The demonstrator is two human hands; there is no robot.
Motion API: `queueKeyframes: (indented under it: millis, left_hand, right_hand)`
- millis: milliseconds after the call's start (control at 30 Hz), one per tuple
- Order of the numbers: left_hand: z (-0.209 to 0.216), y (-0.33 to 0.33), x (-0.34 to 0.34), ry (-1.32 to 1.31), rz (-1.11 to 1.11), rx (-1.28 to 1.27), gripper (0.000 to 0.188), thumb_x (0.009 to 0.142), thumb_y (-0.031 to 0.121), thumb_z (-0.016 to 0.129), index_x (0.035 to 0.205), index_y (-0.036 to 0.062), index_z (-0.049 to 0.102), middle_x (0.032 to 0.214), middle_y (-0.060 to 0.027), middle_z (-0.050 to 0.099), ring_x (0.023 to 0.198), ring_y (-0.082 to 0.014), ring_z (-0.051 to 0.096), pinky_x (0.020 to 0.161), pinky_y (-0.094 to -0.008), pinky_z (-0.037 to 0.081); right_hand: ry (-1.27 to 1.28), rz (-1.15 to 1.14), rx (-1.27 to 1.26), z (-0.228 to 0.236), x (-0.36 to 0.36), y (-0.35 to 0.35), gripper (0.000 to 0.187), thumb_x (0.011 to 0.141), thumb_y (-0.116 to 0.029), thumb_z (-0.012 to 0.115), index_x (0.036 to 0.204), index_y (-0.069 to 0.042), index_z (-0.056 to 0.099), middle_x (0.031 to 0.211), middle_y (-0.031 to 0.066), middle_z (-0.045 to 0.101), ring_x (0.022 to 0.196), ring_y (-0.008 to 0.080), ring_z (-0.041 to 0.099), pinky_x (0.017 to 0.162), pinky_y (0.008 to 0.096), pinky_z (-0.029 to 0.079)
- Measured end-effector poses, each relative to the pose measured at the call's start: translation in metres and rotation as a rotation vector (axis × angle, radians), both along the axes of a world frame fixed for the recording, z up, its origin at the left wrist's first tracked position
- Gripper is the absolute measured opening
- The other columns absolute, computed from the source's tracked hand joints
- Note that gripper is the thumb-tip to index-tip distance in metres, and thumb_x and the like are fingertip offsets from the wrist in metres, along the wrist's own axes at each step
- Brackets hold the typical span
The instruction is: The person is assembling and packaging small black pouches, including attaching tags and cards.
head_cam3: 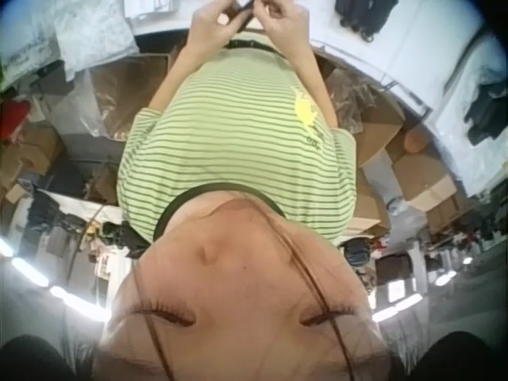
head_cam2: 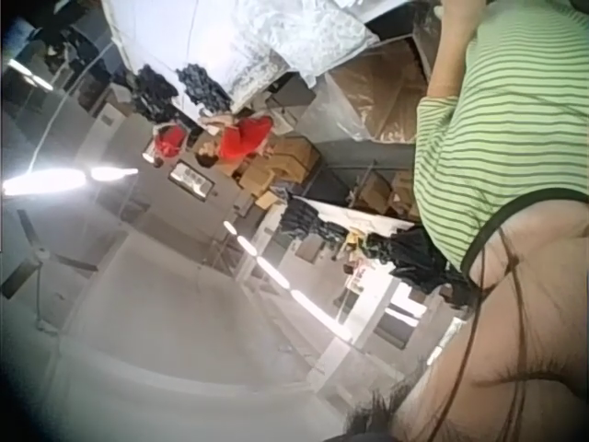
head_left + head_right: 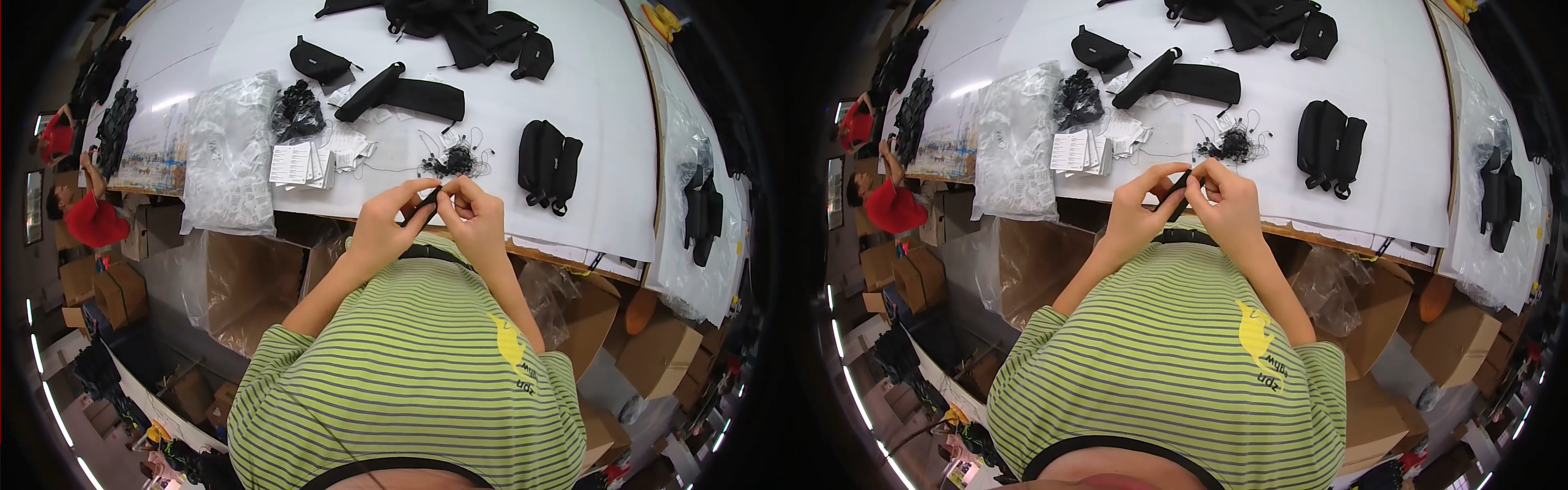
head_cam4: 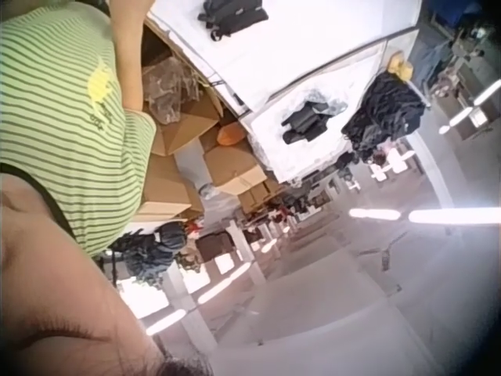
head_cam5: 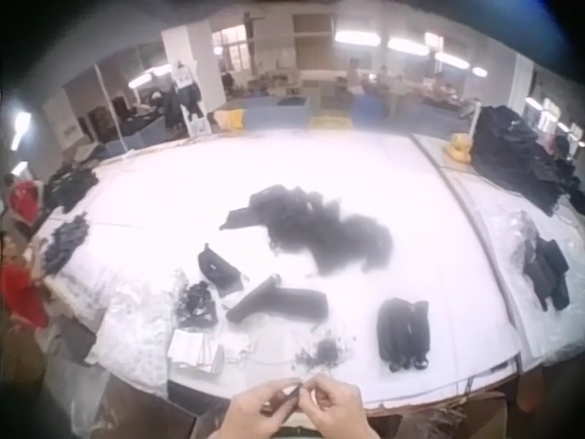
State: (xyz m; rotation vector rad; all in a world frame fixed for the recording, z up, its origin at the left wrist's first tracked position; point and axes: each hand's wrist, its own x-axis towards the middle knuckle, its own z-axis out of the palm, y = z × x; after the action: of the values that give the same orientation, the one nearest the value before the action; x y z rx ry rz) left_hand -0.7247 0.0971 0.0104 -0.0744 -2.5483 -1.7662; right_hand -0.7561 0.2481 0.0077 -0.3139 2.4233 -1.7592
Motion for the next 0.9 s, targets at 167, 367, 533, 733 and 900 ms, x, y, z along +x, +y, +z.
queueKeyframes:
  millis: [167, 367, 533, 733, 900]
  left_hand:
    - [-0.001, -0.007, -0.002, 0.178, -0.031, -0.168, 0.034, 0.075, -0.001, 0.067, 0.109, 0.005, 0.061, 0.071, -0.0075, 0.06, 0.058, -0.0139, 0.057, 0.056, -0.0258, 0.046]
    - [-0.005, -0.018, -0.004, -0.358, -0.073, 0.307, 0.022, 0.088, 0.009, 0.057, 0.109, 0.0042, 0.059, 0.073, -0.0046, 0.063, 0.065, -0.0049, 0.057, 0.057, -0.022, 0.047]
    - [-0.02, -0.015, -0.014, -0.277, -0.131, 0.405, 0.009, 0.09, 0.008, 0.054, 0.096, 0.0017, 0.055, 0.071, -0.0015, 0.059, 0.062, -0.0052, 0.054, 0.055, -0.0206, 0.046]
    - [-0.058, -0.019, -0.057, -0.222, -0.093, 0.504, 0.012, 0.09, 0.013, 0.053, 0.096, 0.0032, 0.057, 0.072, -0.0023, 0.06, 0.064, -0.007, 0.057, 0.055, -0.0218, 0.045]
    - [-0.207, -0.062, -0.136, -0.115, 0.235, -0.369, 0.045, 0.078, 0.017, 0.064, 0.116, -0.0016, 0.048, 0.107, -0.0197, 0.053, 0.1, -0.0309, 0.053, 0.085, -0.0405, 0.043]
  right_hand:
    - [-0.026, 0.044, -0.027, -0.008, -0.006, -0.002, 0.01, 0.081, -0.009, 0.06, 0.081, -0.002, 0.054, 0.049, 0.0, 0.035, 0.046, 0.0061, 0.03, 0.044, 0.0249, 0.027]
    - [-0.492, 0.171, -0.343, -0.031, -0.011, 0.008, 0.009, 0.09, -0.009, 0.055, 0.096, -0.002, 0.052, 0.057, 0.0017, 0.055, 0.048, 0.006, 0.048, 0.044, 0.0187, 0.036]
    - [-0.545, 0.188, -0.443, -0.034, -0.014, 0.005, 0.011, 0.092, -0.01, 0.053, 0.088, 0.0, 0.054, 0.063, 0.0032, 0.056, 0.052, 0.0076, 0.051, 0.046, 0.0204, 0.04]
    - [-0.508, 0.134, -0.466, -0.042, -0.033, 0.009, 0.014, 0.09, -0.012, 0.054, 0.086, 0.001, 0.057, 0.074, 0.0049, 0.058, 0.056, 0.0085, 0.052, 0.05, 0.0225, 0.043]
    - [-0.53, 0.035, -0.471, -0.044, -0.041, 0.019, 0.014, 0.088, -0.012, 0.057, 0.086, 0.002, 0.06, 0.076, 0.0046, 0.061, 0.056, 0.0083, 0.053, 0.049, 0.0214, 0.043]
